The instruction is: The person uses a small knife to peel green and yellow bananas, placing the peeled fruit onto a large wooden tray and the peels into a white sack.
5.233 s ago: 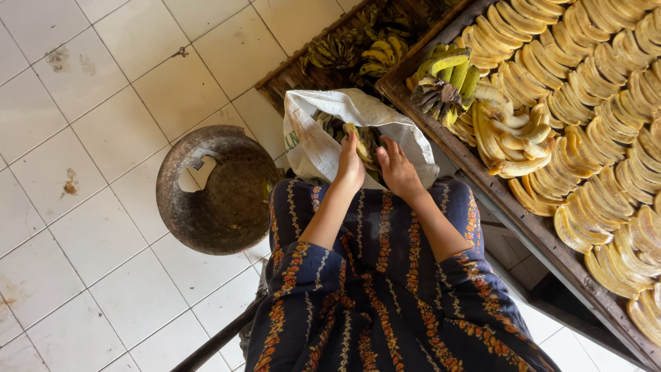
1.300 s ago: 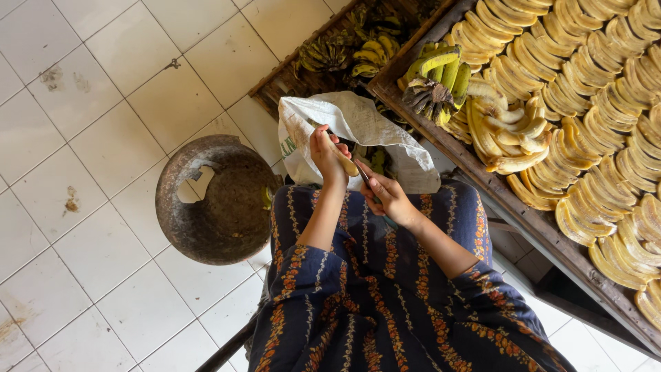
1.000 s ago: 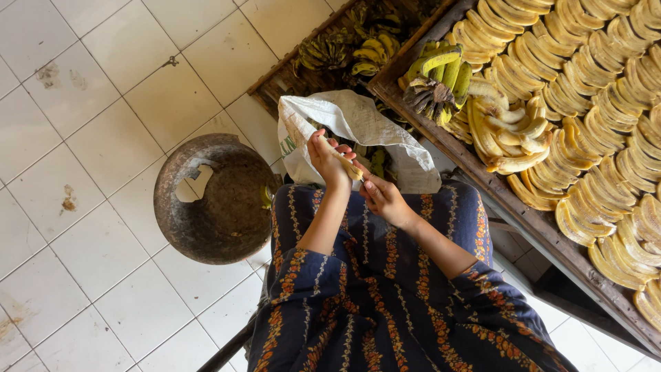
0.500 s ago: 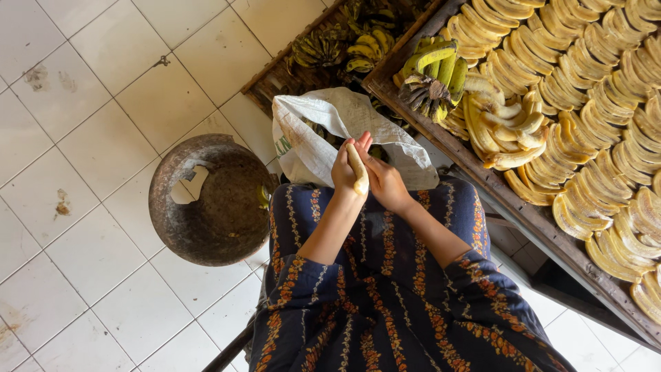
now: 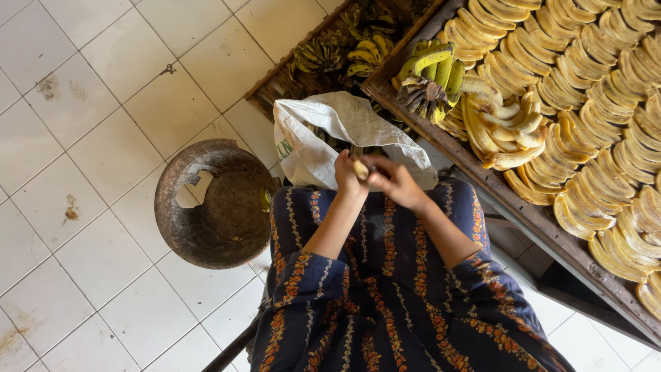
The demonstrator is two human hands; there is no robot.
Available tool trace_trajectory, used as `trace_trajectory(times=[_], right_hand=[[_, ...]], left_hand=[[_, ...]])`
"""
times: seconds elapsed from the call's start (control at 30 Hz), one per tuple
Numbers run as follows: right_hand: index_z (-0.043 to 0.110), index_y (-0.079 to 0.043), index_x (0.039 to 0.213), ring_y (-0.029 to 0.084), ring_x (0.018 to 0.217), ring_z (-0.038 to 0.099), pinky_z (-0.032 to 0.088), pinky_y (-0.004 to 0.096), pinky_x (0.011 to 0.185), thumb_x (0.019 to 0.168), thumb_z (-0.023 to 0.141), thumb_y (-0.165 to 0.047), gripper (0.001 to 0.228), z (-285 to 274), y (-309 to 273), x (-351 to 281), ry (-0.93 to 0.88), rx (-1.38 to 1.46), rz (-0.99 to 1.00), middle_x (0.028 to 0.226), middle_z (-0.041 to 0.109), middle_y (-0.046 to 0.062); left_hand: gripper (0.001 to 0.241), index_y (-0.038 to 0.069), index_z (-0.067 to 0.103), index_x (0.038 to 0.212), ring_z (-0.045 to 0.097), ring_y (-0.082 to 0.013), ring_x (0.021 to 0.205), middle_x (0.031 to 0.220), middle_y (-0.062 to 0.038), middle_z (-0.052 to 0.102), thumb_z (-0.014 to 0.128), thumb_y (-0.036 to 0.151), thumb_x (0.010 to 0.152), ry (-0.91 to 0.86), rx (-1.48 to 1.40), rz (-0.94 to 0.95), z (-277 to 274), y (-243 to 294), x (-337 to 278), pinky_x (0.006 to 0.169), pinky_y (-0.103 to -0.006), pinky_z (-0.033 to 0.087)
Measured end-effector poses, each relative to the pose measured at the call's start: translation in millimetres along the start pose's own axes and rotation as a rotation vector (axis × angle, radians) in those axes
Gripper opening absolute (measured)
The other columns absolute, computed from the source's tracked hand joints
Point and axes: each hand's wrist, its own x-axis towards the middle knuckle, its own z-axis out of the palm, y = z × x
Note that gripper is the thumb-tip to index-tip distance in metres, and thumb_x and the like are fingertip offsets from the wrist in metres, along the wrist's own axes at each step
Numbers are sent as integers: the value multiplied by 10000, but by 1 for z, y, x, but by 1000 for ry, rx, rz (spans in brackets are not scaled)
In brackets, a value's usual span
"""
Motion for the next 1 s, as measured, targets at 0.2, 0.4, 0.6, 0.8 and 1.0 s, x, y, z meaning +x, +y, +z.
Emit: trace_trajectory(times=[0.2,0.4,0.6,0.8,1.0], right_hand=[[708,-24,1248,115,617,610,497,287,552,965,666,-212,343,-6,13,-9,261,56,560,877,745,99],[674,6,1185,121,756,685,601,248,602,1078,644,-40,120,-88,63,-52,951,-461,173,1003,739,100],[649,19,1292,154,787,750,621,260,633,1061,763,-137,301,-175,121,-111,1299,-1066,297,1019,754,104],[522,-135,1518,299,901,708,622,338,604,952,749,-147,610,-182,122,-123,692,-1032,754,1198,671,205],[310,-175,1632,300,916,695,578,428,643,928,698,-55,813,-170,81,-112,781,-941,659,1165,652,139]], left_hand=[[409,196,499,1428,560,-116,916,1158,-38,565,482,336,1045,-11,603,-26,14,-10,-19,785,-285,489],[388,100,492,1393,623,-178,1007,1286,-89,537,567,109,1012,-410,1227,562,42,-9,-49,912,-364,556],[383,96,534,1349,649,-239,1046,1316,-133,518,585,19,978,-644,1416,803,67,-13,-91,936,-384,537],[351,96,640,1198,581,-319,1162,1228,-104,595,683,29,856,-849,1743,1177,116,-34,-119,1026,-458,487],[541,15,564,1393,513,-336,1375,1373,-215,617,715,192,905,-501,2357,1820,188,-111,-103,1235,-449,356]])
